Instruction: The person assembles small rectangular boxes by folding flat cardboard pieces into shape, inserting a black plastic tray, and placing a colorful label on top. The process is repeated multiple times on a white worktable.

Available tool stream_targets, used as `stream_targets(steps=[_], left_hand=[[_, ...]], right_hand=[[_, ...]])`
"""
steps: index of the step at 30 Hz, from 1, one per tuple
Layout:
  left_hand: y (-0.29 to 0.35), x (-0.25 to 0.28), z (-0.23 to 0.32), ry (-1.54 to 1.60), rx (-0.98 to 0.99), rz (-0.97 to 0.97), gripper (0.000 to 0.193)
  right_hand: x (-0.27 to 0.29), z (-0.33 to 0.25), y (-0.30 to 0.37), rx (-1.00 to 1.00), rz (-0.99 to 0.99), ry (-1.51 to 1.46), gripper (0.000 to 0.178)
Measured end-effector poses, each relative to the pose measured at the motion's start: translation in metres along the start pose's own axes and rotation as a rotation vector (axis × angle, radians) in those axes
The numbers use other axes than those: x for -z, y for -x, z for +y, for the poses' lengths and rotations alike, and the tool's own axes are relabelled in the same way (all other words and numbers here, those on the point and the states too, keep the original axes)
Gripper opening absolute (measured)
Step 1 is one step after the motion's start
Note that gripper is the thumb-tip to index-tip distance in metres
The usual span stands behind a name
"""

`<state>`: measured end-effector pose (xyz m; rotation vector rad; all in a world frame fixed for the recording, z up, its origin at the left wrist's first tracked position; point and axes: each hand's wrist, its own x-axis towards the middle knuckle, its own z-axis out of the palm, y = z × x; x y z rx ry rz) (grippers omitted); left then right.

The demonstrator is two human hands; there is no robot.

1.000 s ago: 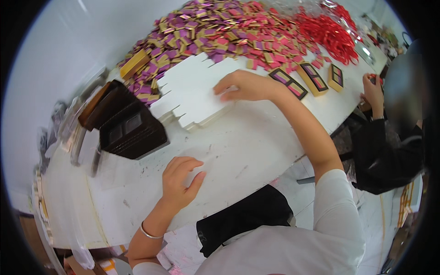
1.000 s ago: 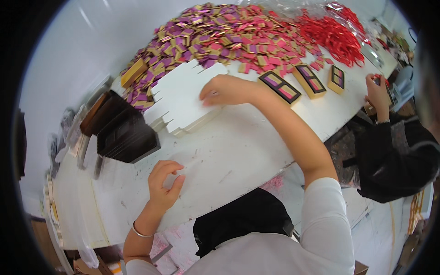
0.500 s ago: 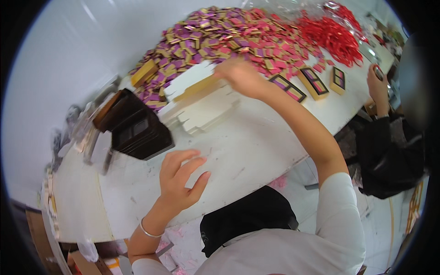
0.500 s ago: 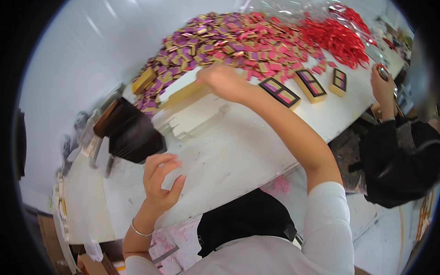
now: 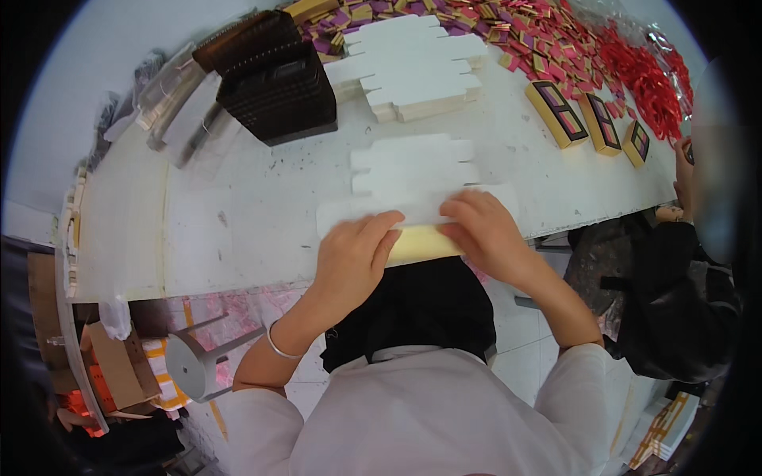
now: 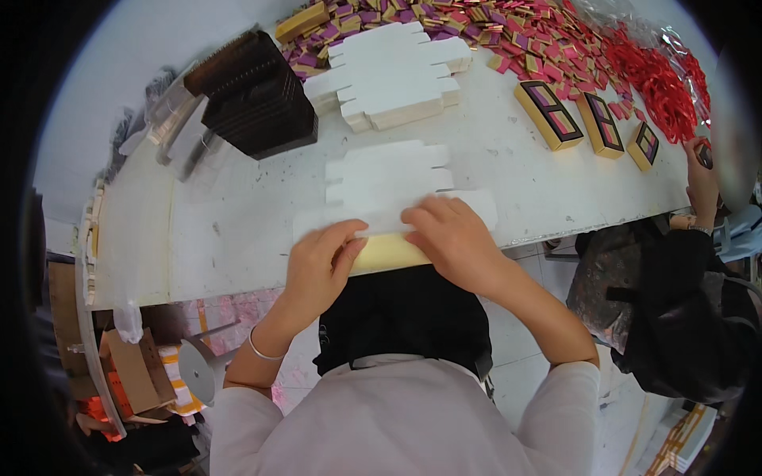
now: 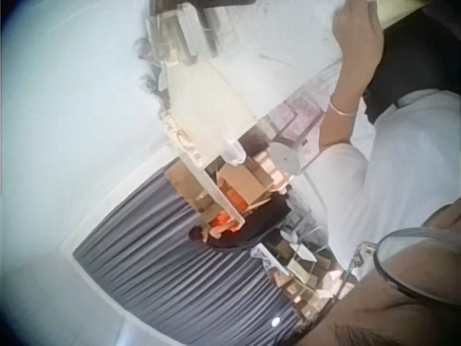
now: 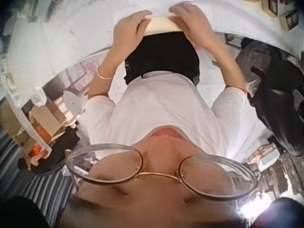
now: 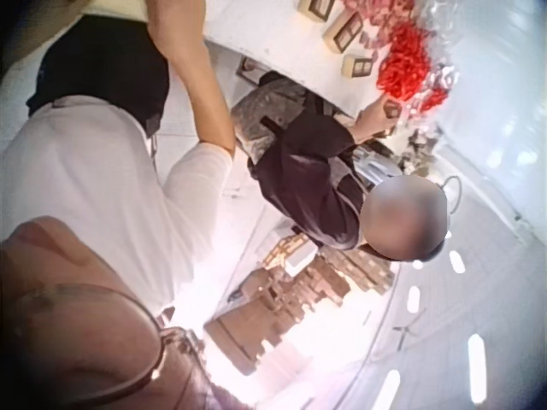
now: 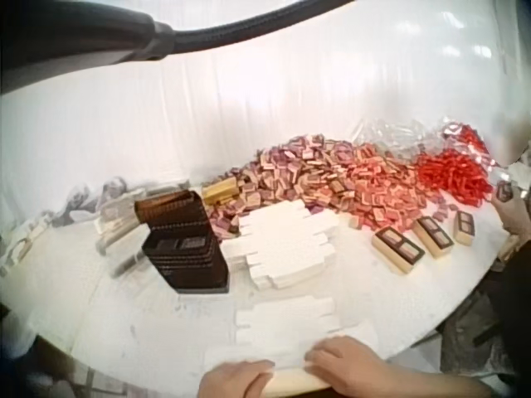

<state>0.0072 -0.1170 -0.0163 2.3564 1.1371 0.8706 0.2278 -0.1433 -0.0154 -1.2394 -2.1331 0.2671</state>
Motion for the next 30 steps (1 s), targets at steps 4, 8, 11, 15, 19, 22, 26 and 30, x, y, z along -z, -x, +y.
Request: stream_targets(steps=[4,8,11,15,19,22,26,30], left_hand=[[0.000,0.001,0.004,-0.313,-0.283,0.081,0.024],[0.022,-0.005,0.003,-0.090,-0.267,-0.014,0.031],[0.025,-0.008,0.001,-0.139,-0.316,0.029,0.027],[0.001,0.008,-0.002,-0.027,-0.125,-0.230,0.017],[-0.026,0.008,-0.006,-0.179,-0.183,-0.226,0.014],[-0.024,0.014,0.006,-0.297,-0.227,-0.092,0.021],[0.005,0.014,0.023,-0.012,0.018,-0.190,0.032],[0.011,0.015,0.014,0.078,0.126,-0.112,0.021]], right_hand=[[-0.008,-0.002,0.017,0.386,0.052,0.234,0.029],[-0.011,-0.008,0.032,0.264,0.029,0.215,0.032],[-0.005,-0.015,0.027,0.192,-0.015,0.113,0.029],[0.008,-0.016,0.005,0.085,-0.191,0.133,0.023],[0.006,-0.008,-0.018,-0.109,-0.306,-0.038,0.016],[0.010,-0.006,-0.023,-0.189,-0.354,-0.168,0.013],[0.015,-0.023,-0.016,-0.359,-0.409,-0.535,0.008],[0.005,-0.040,-0.002,-0.388,-0.454,-0.937,0.036]])
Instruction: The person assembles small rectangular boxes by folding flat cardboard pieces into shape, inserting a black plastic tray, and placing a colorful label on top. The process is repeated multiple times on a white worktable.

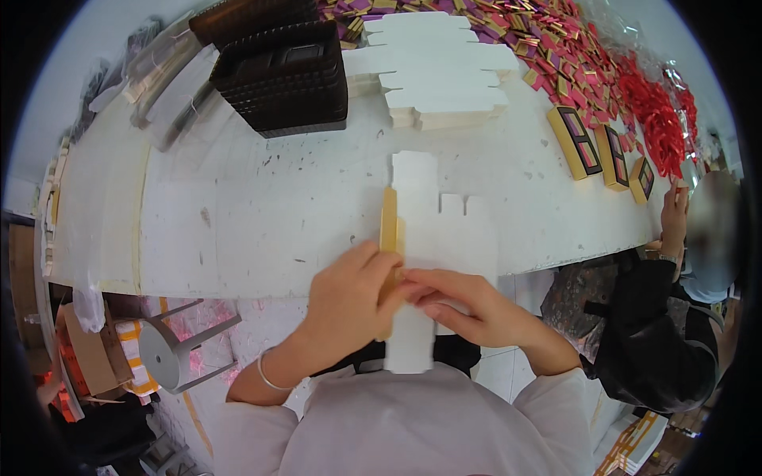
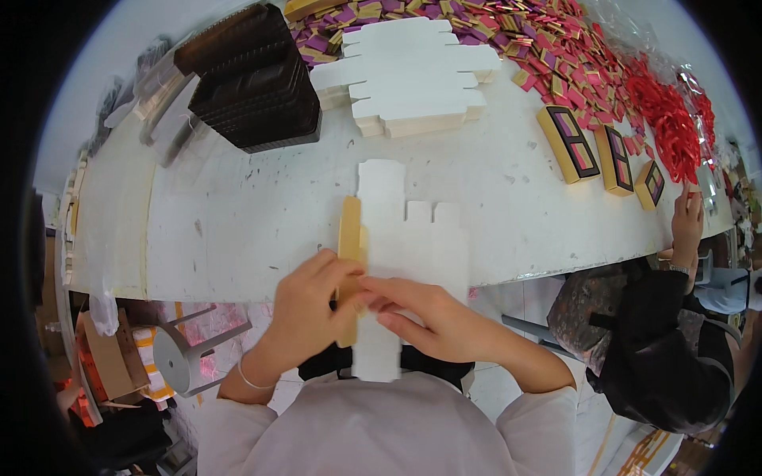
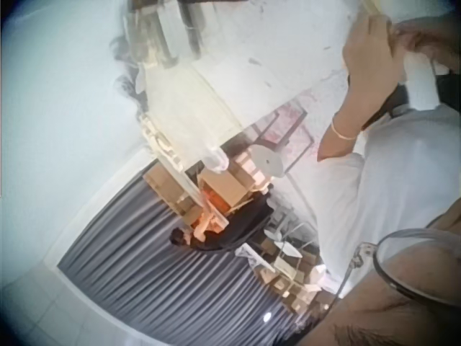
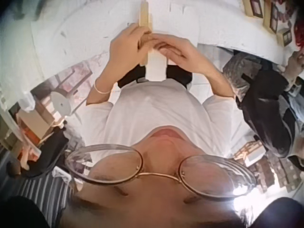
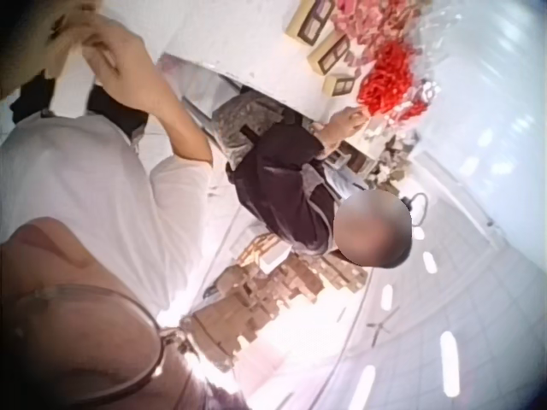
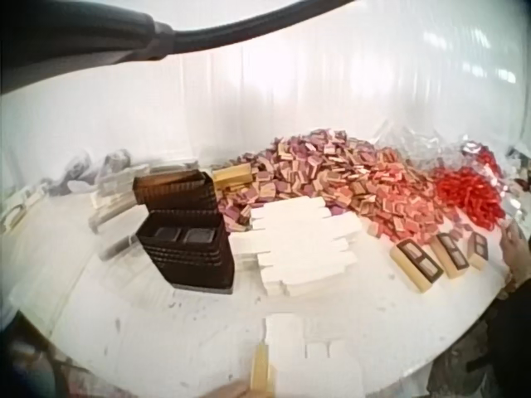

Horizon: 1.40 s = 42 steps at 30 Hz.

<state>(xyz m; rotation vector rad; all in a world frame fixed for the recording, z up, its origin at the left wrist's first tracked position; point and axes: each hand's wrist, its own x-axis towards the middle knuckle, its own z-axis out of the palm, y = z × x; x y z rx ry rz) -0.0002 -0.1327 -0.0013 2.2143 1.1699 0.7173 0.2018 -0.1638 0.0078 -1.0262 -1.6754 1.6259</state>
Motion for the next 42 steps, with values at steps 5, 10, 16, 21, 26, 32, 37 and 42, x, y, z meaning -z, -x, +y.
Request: stream_targets(steps=[5,10,16,21,26,32,37,42], left_hand=[[-0.025,0.027,-0.022,-0.107,-0.057,-0.124,0.013],[-0.059,0.030,-0.039,-0.035,-0.167,-0.275,0.015],[-0.072,0.031,-0.038,-0.049,-0.185,-0.329,0.012],[-0.069,0.031,-0.043,-0.031,-0.262,-0.302,0.010],[-0.067,0.028,-0.049,-0.053,-0.290,-0.299,0.006],[-0.060,0.032,-0.046,-0.124,-0.315,-0.317,0.010],[-0.048,0.059,-0.033,-0.107,-0.215,-0.477,0.029],[-0.024,0.043,-0.027,-0.165,-0.194,-0.311,0.042]], right_hand=[[0.030,0.006,0.023,0.412,0.083,1.073,0.051],[0.000,0.041,0.025,0.643,0.263,1.264,0.039],[0.003,0.018,-0.043,0.449,0.411,1.140,0.021],[-0.011,0.033,-0.029,0.699,0.255,1.179,0.019],[-0.006,0.025,-0.031,0.583,0.201,1.023,0.013],[0.007,0.004,-0.062,0.272,0.019,0.851,0.007],[0.016,0.004,-0.062,0.245,0.010,0.857,0.011],[0.005,0.003,-0.048,0.559,0.223,1.305,0.015]])
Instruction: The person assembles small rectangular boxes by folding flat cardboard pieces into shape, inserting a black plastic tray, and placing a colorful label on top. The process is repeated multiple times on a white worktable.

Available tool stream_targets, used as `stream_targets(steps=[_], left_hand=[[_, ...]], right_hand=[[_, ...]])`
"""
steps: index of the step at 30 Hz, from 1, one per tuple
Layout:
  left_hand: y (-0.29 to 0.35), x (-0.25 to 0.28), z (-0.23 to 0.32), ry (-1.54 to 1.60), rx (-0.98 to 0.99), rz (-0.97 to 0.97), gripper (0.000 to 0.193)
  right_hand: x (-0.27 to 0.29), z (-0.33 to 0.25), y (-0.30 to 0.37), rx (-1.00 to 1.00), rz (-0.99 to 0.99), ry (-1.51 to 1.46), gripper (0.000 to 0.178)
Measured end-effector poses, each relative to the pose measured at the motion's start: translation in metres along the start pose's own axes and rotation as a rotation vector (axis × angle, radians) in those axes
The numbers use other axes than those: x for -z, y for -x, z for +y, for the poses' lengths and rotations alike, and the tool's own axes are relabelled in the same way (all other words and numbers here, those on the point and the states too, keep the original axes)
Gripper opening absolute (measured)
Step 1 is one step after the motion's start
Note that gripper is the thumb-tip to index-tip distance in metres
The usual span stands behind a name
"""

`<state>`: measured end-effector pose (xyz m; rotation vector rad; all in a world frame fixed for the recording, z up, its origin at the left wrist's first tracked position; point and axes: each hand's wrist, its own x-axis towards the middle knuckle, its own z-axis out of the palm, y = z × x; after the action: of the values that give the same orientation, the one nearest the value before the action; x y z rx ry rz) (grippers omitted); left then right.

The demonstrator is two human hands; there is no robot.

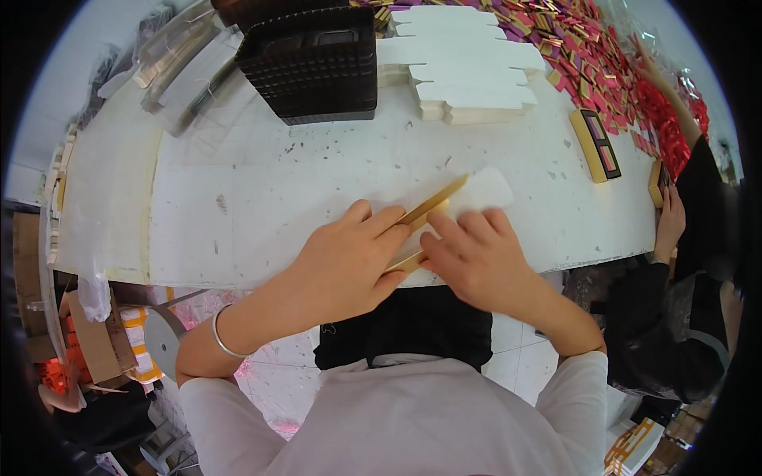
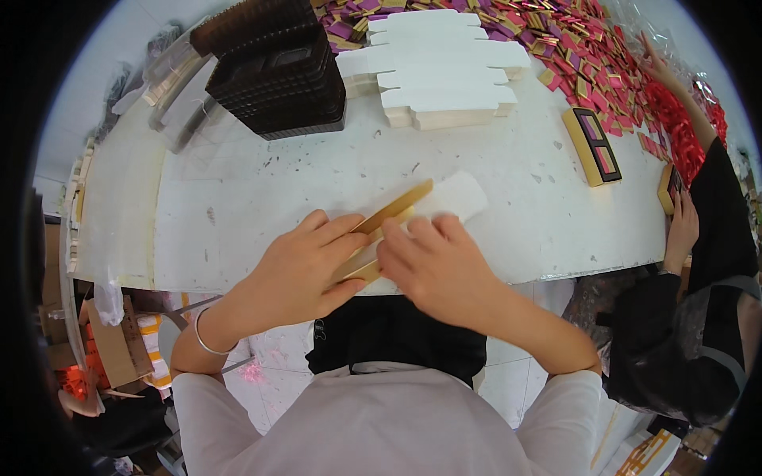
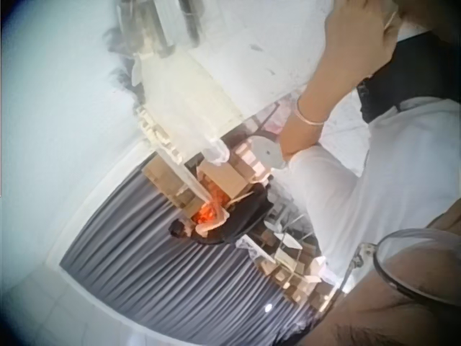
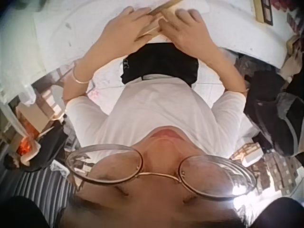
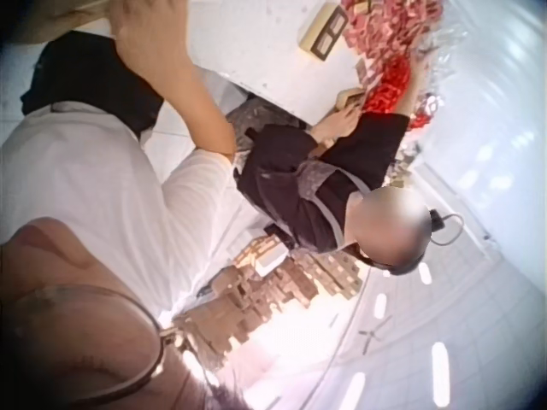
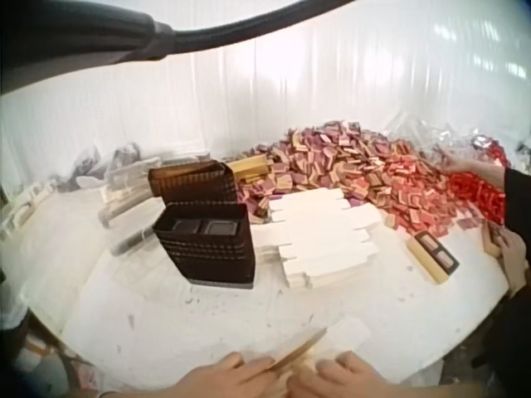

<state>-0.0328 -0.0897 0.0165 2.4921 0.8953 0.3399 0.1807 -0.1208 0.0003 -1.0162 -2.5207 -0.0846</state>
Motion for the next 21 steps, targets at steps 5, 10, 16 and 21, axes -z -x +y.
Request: stream_targets(steps=[5,10,16,21], left_hand=[[0.002,-0.012,0.020,0.278,0.019,-0.117,0.051],[0.017,0.003,0.002,0.533,-0.052,-0.336,0.066],[0.004,-0.027,-0.001,0.046,-0.383,0.067,0.034],[-0.016,-0.043,0.001,0.207,-0.401,0.196,0.029]], right_hand=[[-0.007,-0.025,0.035,-0.020,-0.033,-0.404,0.024],[0.007,0.005,0.058,-0.120,-0.074,-0.595,0.032],[0.004,0.015,0.054,-0.089,-0.010,-0.623,0.026],[0.009,0.012,0.044,-0.158,-0.065,-0.659,0.021]])
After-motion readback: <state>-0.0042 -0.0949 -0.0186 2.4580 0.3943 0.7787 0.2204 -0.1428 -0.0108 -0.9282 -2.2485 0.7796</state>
